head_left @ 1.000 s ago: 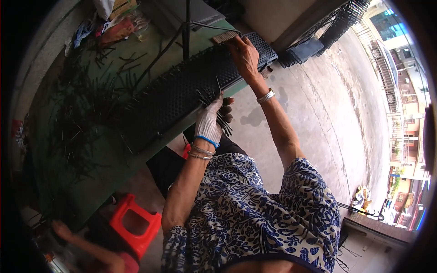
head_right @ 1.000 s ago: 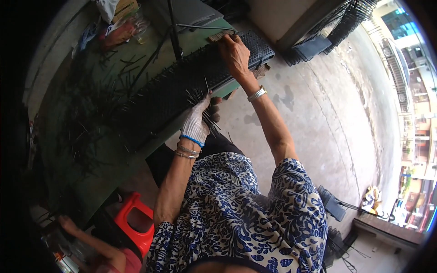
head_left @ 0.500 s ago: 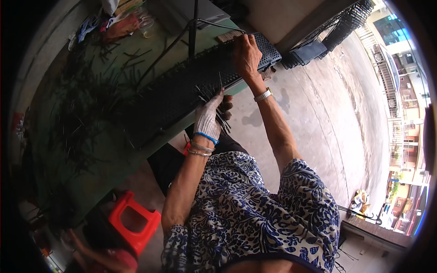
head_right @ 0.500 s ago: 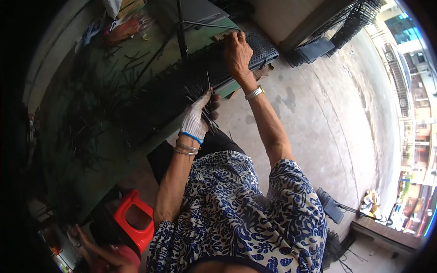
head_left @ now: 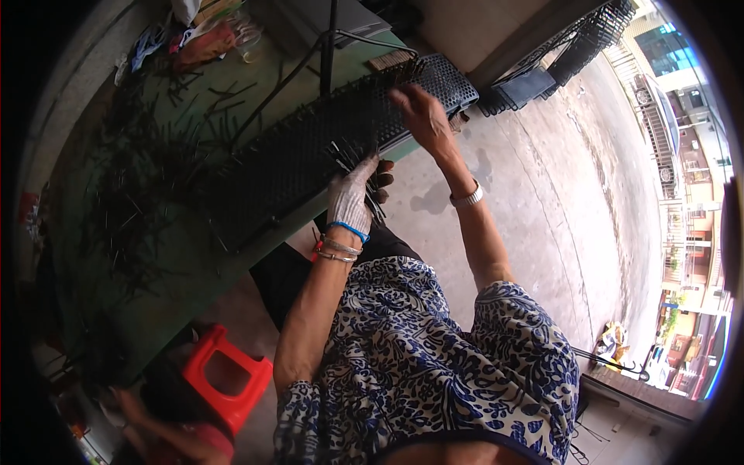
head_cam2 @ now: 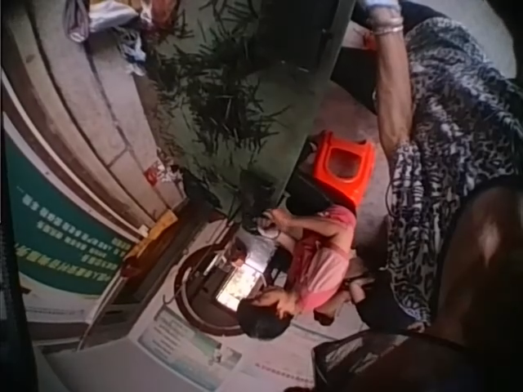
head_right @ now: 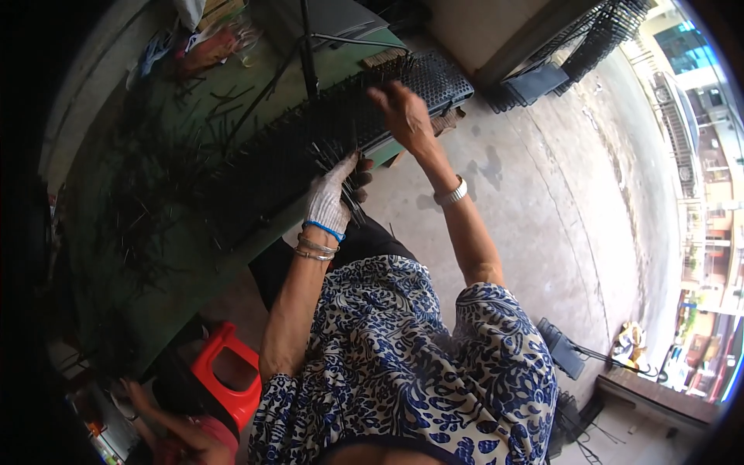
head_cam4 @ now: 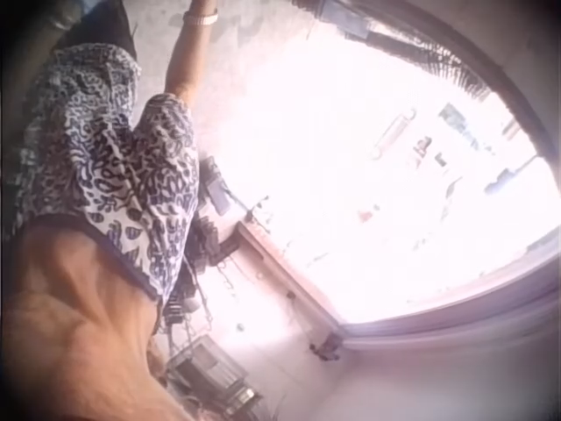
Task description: Inserting thin black rods into a mesh grate structure on a workbench.
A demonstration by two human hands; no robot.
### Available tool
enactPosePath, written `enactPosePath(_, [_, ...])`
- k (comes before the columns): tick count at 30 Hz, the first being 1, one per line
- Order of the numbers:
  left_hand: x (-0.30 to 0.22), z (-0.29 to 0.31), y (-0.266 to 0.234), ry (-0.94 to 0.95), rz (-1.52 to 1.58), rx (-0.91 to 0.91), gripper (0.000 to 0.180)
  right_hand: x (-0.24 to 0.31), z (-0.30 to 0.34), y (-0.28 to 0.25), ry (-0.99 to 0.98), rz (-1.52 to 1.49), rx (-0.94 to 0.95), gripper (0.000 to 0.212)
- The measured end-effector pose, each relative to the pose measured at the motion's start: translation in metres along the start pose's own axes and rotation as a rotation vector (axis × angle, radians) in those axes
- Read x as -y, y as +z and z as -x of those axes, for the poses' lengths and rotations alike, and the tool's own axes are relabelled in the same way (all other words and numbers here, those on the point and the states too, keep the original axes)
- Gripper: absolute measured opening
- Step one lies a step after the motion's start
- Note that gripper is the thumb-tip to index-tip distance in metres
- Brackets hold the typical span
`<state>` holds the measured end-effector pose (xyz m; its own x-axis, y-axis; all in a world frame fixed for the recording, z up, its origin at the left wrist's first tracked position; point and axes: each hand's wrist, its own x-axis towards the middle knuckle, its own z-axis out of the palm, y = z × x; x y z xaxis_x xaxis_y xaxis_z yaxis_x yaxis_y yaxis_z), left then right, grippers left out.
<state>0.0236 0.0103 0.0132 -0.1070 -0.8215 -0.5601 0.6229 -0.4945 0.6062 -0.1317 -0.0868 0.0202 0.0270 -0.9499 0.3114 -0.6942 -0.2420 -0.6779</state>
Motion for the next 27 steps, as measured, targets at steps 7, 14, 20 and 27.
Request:
enactPosePath(7, [0.002, 0.003, 0.006, 0.066, -0.106, -0.023, 0.02, 0.013, 0.016, -0.015, 0.112, -0.405, 0.582, 0.025])
enactPosePath(14, [-0.002, 0.003, 0.007, 0.092, -0.154, -0.034, 0.021, 0.011, 0.02, -0.019, 0.103, -0.522, 0.587, 0.025])
enactPosePath(20, [-0.003, 0.0, 0.006, 0.051, -0.225, -0.006, 0.021, 0.019, 0.025, -0.025, 0.299, -0.74, 0.513, 0.028])
enactPosePath(27, [-0.004, 0.004, 0.013, 0.134, -0.2, -0.038, 0.022, 0.003, 0.023, -0.014, 0.281, -0.766, 0.419, 0.036])
